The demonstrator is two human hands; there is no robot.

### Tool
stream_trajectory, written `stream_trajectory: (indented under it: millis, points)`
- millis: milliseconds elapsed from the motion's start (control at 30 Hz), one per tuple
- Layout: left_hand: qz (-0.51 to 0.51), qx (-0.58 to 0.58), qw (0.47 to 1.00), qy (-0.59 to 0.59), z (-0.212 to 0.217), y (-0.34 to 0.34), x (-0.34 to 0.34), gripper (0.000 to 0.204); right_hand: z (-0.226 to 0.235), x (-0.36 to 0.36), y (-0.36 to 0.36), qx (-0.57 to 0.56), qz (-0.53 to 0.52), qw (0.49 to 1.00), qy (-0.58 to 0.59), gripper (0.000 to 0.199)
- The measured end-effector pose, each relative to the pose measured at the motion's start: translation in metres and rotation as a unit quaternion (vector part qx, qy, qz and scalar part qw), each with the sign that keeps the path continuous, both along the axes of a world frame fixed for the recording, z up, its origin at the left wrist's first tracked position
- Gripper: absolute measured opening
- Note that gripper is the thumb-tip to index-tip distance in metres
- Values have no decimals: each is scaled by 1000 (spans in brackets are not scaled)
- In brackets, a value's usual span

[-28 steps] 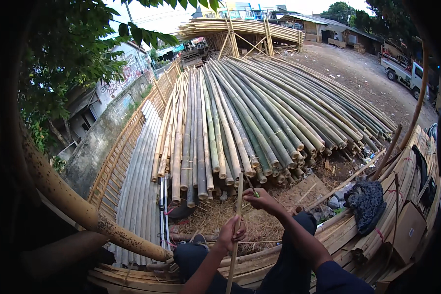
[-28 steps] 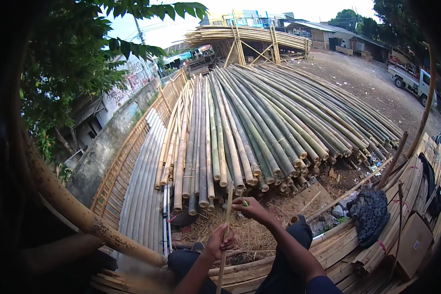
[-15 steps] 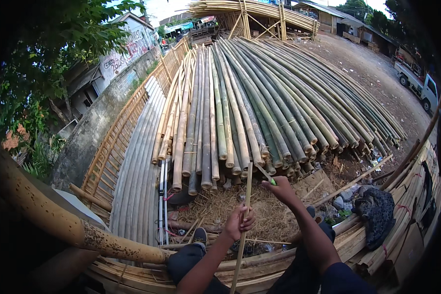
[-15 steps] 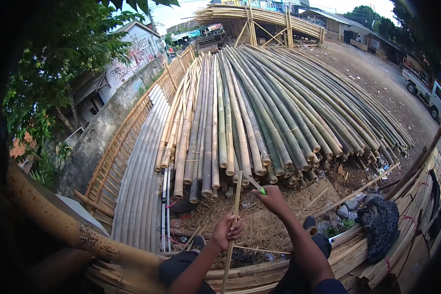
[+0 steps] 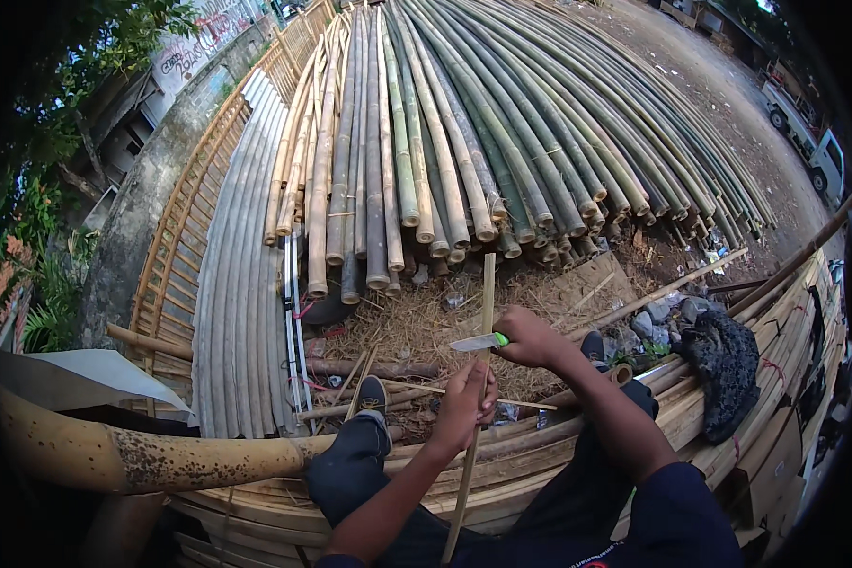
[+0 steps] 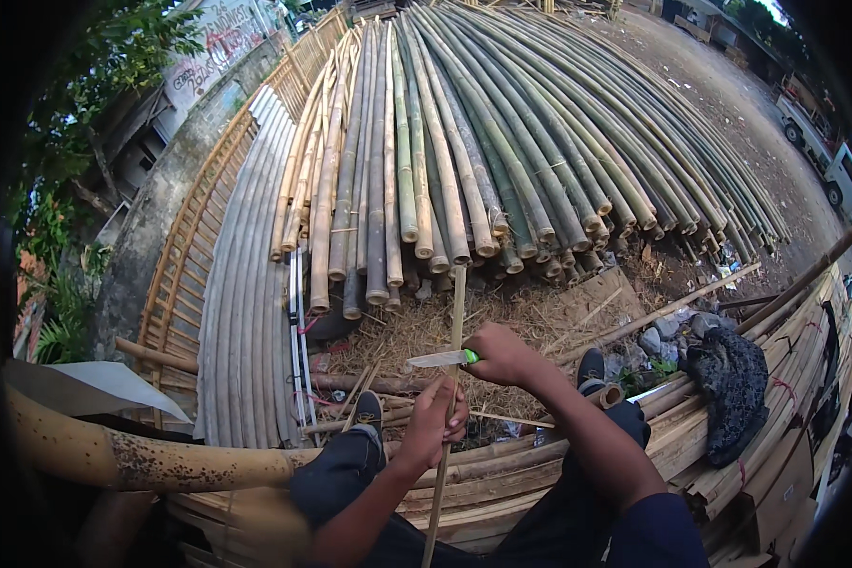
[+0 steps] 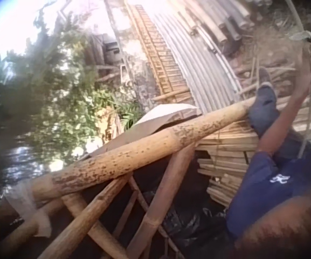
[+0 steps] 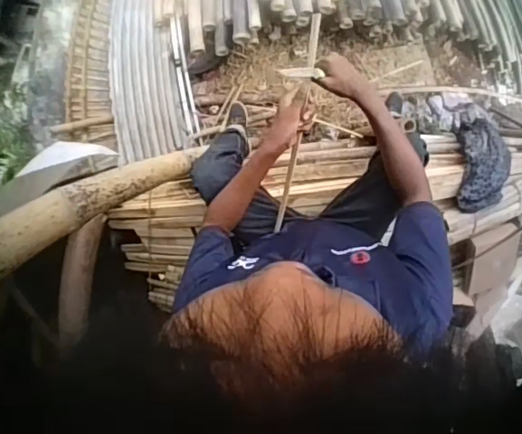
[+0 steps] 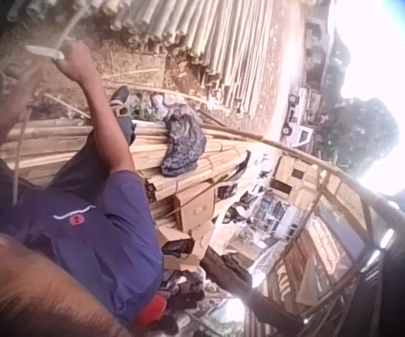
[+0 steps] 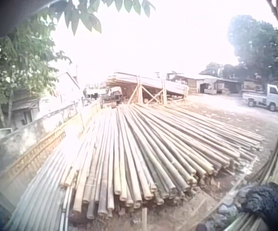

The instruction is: Preparing bamboo poles and thin bamboo strips using a knife.

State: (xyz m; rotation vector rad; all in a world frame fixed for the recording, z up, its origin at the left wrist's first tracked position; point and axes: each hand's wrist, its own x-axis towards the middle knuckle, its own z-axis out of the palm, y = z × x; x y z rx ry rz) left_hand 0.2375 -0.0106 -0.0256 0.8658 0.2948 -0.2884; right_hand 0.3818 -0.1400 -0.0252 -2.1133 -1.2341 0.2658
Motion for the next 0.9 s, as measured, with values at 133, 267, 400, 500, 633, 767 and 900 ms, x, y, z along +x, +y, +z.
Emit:
stream_trajectory:
  millis: [133, 267, 400, 500, 633, 767, 900]
  points:
    - [11, 22, 1000, 2, -5, -6, -3, 32, -2, 0, -4, -24, 13, 999, -43, 23]
    - [17, 16, 1000, 0, -4, -7, -5, 31, -3, 3, -3, -32, 18, 998, -51, 20]
    - [11, -17, 1000, 9, 1, -10, -6, 29, -13, 26, -9, -53, -207, 968, -132, 15]
    - [12, -62, 998, 14, -3, 3, 2, 28, -12, 20, 1, -84, -268, 953, -110, 17]
    - [13, -103, 994, 32, -6, 2, 4, 27, -12, 20, 0, -27, -202, 977, 56, 21]
    - [17, -88, 996, 28, -11, 4, 1, 27, -19, 4, 9, -80, -61, 992, -80, 20]
    - [-9, -33, 999, 13, -8, -15, -9, 29, -14, 36, -11, -138, -341, 925, -93, 20]
